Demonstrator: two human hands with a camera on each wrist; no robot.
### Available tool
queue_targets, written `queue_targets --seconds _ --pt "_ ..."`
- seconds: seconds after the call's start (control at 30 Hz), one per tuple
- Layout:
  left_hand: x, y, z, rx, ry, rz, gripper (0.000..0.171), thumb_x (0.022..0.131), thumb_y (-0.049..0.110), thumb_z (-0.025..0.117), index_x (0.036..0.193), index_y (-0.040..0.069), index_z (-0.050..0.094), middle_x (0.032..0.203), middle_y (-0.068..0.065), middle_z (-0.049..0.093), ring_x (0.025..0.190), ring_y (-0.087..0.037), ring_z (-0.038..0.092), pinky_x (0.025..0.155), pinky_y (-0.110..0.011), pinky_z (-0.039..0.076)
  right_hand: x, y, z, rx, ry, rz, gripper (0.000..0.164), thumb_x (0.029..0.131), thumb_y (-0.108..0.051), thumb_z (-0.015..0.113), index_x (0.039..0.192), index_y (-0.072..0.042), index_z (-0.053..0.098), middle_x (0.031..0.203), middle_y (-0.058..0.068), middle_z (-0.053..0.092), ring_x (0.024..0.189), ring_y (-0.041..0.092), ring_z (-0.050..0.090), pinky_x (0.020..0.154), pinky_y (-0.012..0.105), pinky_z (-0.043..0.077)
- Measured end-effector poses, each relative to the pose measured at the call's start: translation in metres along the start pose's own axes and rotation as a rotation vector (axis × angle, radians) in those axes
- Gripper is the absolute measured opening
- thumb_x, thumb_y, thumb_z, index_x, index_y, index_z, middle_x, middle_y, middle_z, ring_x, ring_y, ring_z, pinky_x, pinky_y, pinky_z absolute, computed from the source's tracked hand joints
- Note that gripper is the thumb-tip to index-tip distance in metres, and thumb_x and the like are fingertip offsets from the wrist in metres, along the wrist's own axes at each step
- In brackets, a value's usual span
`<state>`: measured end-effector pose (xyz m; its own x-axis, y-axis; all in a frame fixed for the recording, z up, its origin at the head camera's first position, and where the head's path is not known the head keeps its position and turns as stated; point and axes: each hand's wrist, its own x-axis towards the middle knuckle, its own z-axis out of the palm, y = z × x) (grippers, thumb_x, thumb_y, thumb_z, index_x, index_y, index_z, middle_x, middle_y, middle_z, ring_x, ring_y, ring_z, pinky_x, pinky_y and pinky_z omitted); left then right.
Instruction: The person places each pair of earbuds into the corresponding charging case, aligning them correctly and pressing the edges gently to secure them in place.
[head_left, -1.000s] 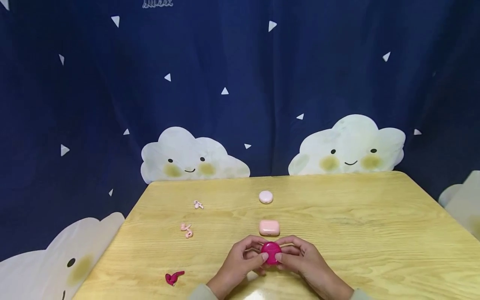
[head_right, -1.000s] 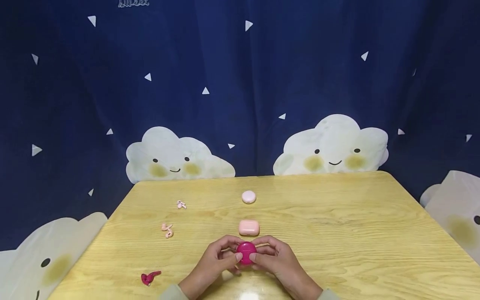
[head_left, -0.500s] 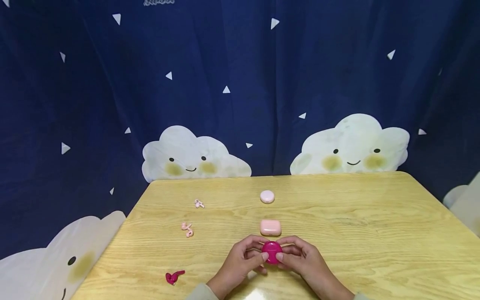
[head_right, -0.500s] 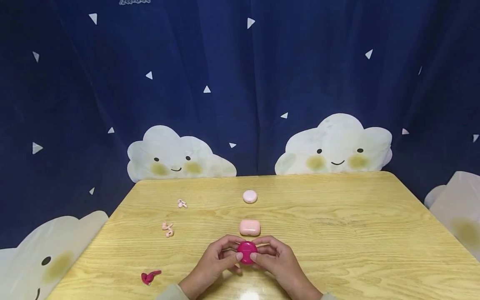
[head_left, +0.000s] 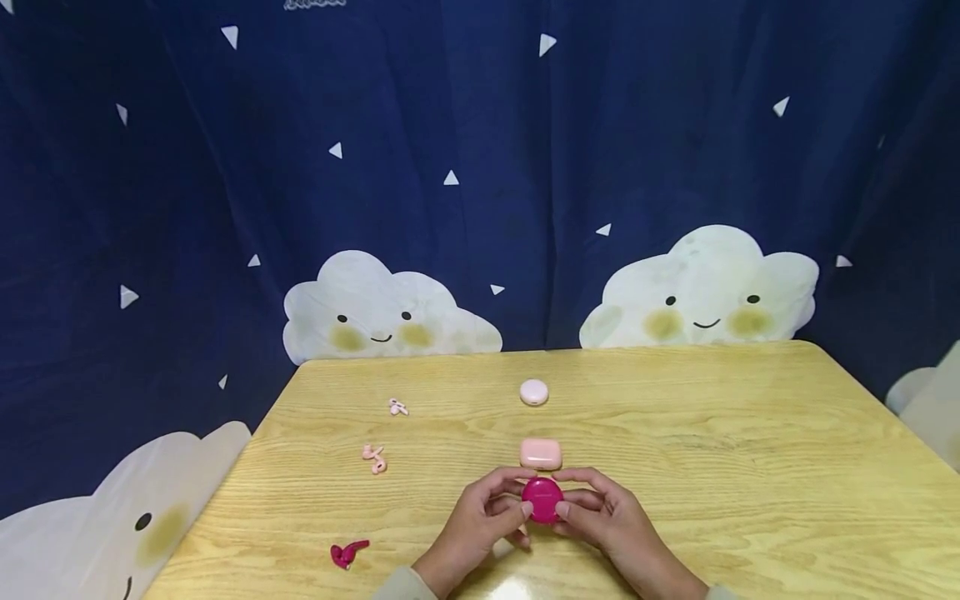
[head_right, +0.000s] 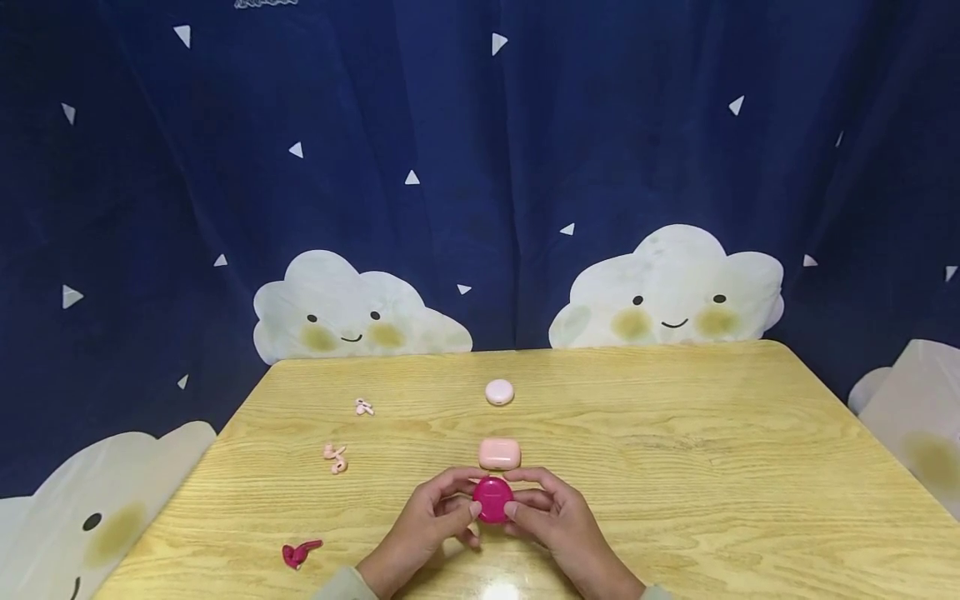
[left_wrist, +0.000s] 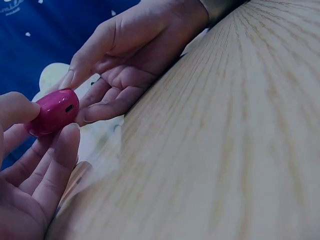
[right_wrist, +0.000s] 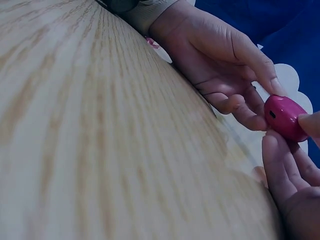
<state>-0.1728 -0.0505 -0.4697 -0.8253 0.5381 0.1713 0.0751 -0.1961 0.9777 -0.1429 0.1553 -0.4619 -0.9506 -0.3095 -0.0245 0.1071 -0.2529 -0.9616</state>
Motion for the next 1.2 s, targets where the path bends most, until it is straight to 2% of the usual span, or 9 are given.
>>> queue_targets --seconds 0.1,0.13,0.23,0.37,0.47,0.63,0.97,1.2 --pt "-0.0001 0.001 -0.0009 0.018 -0.013 0.015 0.038 0.088 0.006 0.056 0.125 0.01 0.047 0.109 -0.019 0.053 0.077 -0.023 0.06 0.056 -0.044 0.053 0.0015 0.0005 0.0005 -0.019 -0.019 -0.03 0.042 0.085 -0.011 0.061 0.124 -0.002 0.046 0.116 0.025 0.052 0.102 0.033 0.057 0.085 0.041 0.046" --pt "-0.0008 0.0051 0.0001 0.03 -0.018 0.01 0.036 0.088 0.006 0.055 0.124 0.01 0.047 0.11 -0.018 0.052 0.077 -0.023 0.059 0.056 -0.044 0.053 0.0018 0.001 0.0002 -0.028 -0.033 -0.048 0.041 0.086 -0.011 0.06 0.123 -0.002 0.046 0.116 0.025 0.052 0.102 0.033 0.056 0.085 0.041 0.046" --pt "-0.0013 0.0041 0.0003 0.054 -0.043 0.046 0.027 0.089 0.006 0.053 0.116 0.007 0.05 0.108 -0.019 0.054 0.076 -0.026 0.057 0.054 -0.045 0.052 0.0021 0.0019 -0.0003 -0.063 -0.053 -0.073 0.035 0.086 -0.011 0.059 0.118 0.002 0.05 0.116 0.025 0.05 0.102 0.032 0.056 0.085 0.041 0.046" --pt "-0.0006 -0.0002 0.0007 0.063 -0.077 0.077 0.018 0.09 0.004 0.051 0.108 0.003 0.053 0.101 -0.021 0.056 0.078 -0.04 0.056 0.052 -0.047 0.051 0.0015 0.0018 -0.0014 -0.094 -0.074 -0.081 0.032 0.087 -0.011 0.058 0.114 0.005 0.051 0.117 0.023 0.05 0.103 0.031 0.055 0.086 0.04 0.046" --pt "-0.0002 0.0005 0.0017 0.069 -0.088 0.069 0.018 0.09 0.004 0.051 0.108 0.002 0.053 0.1 -0.024 0.056 0.079 -0.047 0.054 0.053 -0.049 0.051 0.001 0.002 -0.0021 -0.1 -0.085 -0.087 0.031 0.087 -0.01 0.057 0.114 0.005 0.051 0.118 0.024 0.05 0.103 0.031 0.055 0.086 0.04 0.046" --pt "-0.0015 -0.0006 0.0024 0.085 -0.081 0.057 0.019 0.09 0.004 0.052 0.108 0.004 0.054 0.098 -0.026 0.056 0.073 -0.044 0.055 0.053 -0.048 0.051 0.0004 0.0038 -0.0026 -0.1 -0.092 -0.085 0.032 0.088 -0.009 0.057 0.115 0.006 0.05 0.118 0.024 0.05 0.104 0.031 0.055 0.086 0.04 0.046" --pt "-0.0013 -0.0011 0.0024 0.1 -0.081 0.077 0.023 0.089 0.001 0.051 0.112 0.005 0.053 0.1 -0.026 0.055 0.074 -0.044 0.055 0.053 -0.05 0.05 -0.0007 0.0041 -0.0033 -0.097 -0.114 -0.106 0.034 0.088 -0.008 0.055 0.119 0.005 0.047 0.119 0.026 0.048 0.105 0.031 0.054 0.087 0.04 0.045" --pt "-0.0016 -0.0007 0.0013 0.101 -0.073 0.055 0.028 0.088 0.001 0.051 0.115 0.009 0.052 0.106 -0.02 0.055 0.085 -0.042 0.056 0.054 -0.049 0.051 -0.0011 0.0028 -0.0025 -0.125 -0.127 -0.119 0.037 0.089 -0.008 0.054 0.123 0.002 0.046 0.119 0.027 0.047 0.105 0.031 0.054 0.086 0.039 0.046"
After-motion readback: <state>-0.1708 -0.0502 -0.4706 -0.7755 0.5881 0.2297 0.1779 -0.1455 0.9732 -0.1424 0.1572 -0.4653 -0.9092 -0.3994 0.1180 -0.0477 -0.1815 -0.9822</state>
